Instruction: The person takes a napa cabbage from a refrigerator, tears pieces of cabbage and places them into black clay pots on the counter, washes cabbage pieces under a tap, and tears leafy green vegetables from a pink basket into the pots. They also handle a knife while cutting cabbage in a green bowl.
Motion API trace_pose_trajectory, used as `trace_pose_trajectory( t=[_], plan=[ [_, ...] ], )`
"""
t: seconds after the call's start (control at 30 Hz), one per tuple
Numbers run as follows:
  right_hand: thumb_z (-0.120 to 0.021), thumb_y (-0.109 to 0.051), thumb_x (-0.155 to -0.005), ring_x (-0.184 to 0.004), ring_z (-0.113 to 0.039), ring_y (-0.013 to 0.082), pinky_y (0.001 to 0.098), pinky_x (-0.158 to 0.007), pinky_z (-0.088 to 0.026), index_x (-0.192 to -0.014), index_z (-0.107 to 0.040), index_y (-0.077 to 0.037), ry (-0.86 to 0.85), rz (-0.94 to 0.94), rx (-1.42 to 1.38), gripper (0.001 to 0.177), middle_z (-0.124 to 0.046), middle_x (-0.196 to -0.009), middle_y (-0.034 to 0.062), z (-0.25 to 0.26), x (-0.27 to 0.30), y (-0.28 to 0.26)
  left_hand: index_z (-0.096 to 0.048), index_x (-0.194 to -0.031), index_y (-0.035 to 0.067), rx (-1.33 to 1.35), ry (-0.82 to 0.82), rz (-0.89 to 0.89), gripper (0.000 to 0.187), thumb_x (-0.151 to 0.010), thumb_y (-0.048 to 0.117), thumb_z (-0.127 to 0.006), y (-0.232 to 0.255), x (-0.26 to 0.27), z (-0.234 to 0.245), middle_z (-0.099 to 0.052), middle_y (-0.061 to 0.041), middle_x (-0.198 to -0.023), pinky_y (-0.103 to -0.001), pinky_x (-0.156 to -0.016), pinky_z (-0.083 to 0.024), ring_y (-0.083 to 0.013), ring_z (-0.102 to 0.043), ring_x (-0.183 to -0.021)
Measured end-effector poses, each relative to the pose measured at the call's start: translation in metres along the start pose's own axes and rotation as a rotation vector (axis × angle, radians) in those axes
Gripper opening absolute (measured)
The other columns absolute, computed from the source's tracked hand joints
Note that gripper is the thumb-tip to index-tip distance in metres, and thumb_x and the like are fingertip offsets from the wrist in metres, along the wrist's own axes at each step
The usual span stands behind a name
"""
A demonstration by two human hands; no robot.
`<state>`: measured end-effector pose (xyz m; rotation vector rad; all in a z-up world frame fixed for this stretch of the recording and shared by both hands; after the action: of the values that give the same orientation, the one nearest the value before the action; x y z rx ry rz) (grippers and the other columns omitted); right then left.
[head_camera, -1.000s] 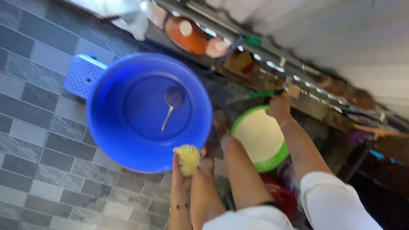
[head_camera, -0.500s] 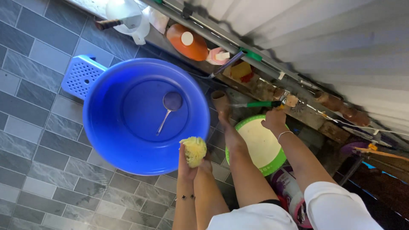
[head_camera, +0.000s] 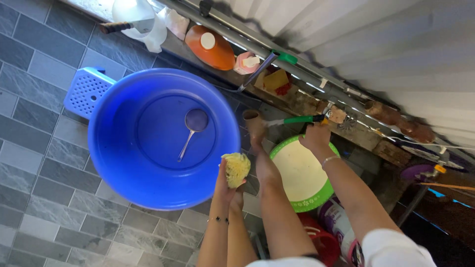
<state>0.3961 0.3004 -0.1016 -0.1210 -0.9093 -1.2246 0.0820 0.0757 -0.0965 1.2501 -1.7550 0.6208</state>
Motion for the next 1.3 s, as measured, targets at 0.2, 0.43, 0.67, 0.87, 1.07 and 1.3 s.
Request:
trace_pose_trajectory(
  t=[0.2, 0.43, 0.67, 0.87, 1.07, 1.3],
  plan=[
    [-0.073, -0.038, -0.087, -0.103, -0.066, 0.0334, 0.0439, -0.089, -0.054, -0.096, -0.074, -0.014, 0.49, 0.005, -0.525, 0.025, -0.069, -0.112, 0.0037, -0.023, 0.032, -0.004, -0.064, -0.128, 0.013, -0.191, 0.008, 0.12, 0.052, -0.098, 0.054, -0.053, -0.034, -0.111, -0.003, -0.075, -0.008, -0.114, -0.042, -0.062, -0.063, -0.0248, -0.074, -0.094],
    [-0.073, -0.023, -0.091, -0.09, -0.069, 0.0259, 0.0393, -0.078, -0.056, -0.107, -0.072, -0.015, 0.465, 0.268, -0.898, 0.018, -0.073, -0.103, 0.006, -0.111, 0.01, -0.05, -0.065, -0.127, 0.01, -0.188, -0.032, 0.096, 0.053, -0.102, 0.055, -0.051, -0.076, -0.178, 0.02, -0.076, -0.01, -0.11, -0.039, -0.059, -0.062, -0.0245, -0.075, -0.091],
    [-0.077, -0.036, -0.091, -0.074, -0.064, 0.0133, 0.0292, -0.059, -0.053, -0.113, -0.067, -0.004, -0.058, -0.258, -1.984, 0.04, -0.068, -0.093, 0.0027, -0.154, -0.094, -0.076, -0.066, -0.124, 0.014, -0.273, 0.035, 0.083, 0.053, -0.097, 0.057, -0.053, -0.089, -0.241, 0.013, -0.076, -0.007, -0.105, -0.039, -0.057, -0.062, -0.0215, -0.074, -0.088],
    [-0.074, -0.034, -0.091, -0.077, -0.067, 0.011, 0.0281, -0.06, -0.056, -0.112, -0.066, -0.004, 0.048, -0.374, -2.016, 0.038, -0.069, -0.095, 0.0031, -0.146, -0.103, -0.06, -0.066, -0.124, 0.015, -0.474, 0.049, 0.084, 0.05, -0.094, 0.054, -0.058, -0.109, -0.301, -0.011, -0.074, -0.004, -0.101, -0.038, -0.057, -0.061, -0.0183, -0.074, -0.082],
    [-0.076, -0.033, -0.093, -0.093, -0.069, 0.0174, 0.0345, -0.078, -0.055, -0.119, -0.071, -0.004, -0.049, -0.124, -1.742, 0.038, -0.072, -0.11, 0.015, -0.149, -0.1, -0.038, -0.065, -0.127, 0.003, -0.41, -0.084, -0.003, 0.052, -0.103, 0.048, -0.066, -0.144, -0.368, -0.007, -0.071, -0.012, -0.102, -0.037, -0.058, -0.059, -0.023, -0.072, -0.08],
    [-0.066, -0.046, -0.088, -0.134, -0.049, 0.0154, 0.0419, -0.106, -0.044, -0.145, -0.045, -0.035, -0.368, -0.226, -2.093, 0.061, -0.048, -0.149, -0.0005, -0.197, -0.123, -0.098, -0.061, -0.131, 0.01, -0.349, -0.194, 0.093, 0.05, -0.094, 0.042, -0.057, -0.159, -0.374, 0.005, -0.073, -0.009, -0.105, -0.036, -0.064, -0.064, -0.0226, -0.075, -0.087]
  ],
)
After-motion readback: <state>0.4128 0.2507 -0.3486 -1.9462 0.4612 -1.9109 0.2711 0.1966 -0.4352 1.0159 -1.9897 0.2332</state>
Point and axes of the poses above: each hand's wrist, its own x-axis away from the middle knuckle, its own z-axis out of the back of the hand, y = z × x, the point moved 3 cm from there along -x, towards the middle knuckle
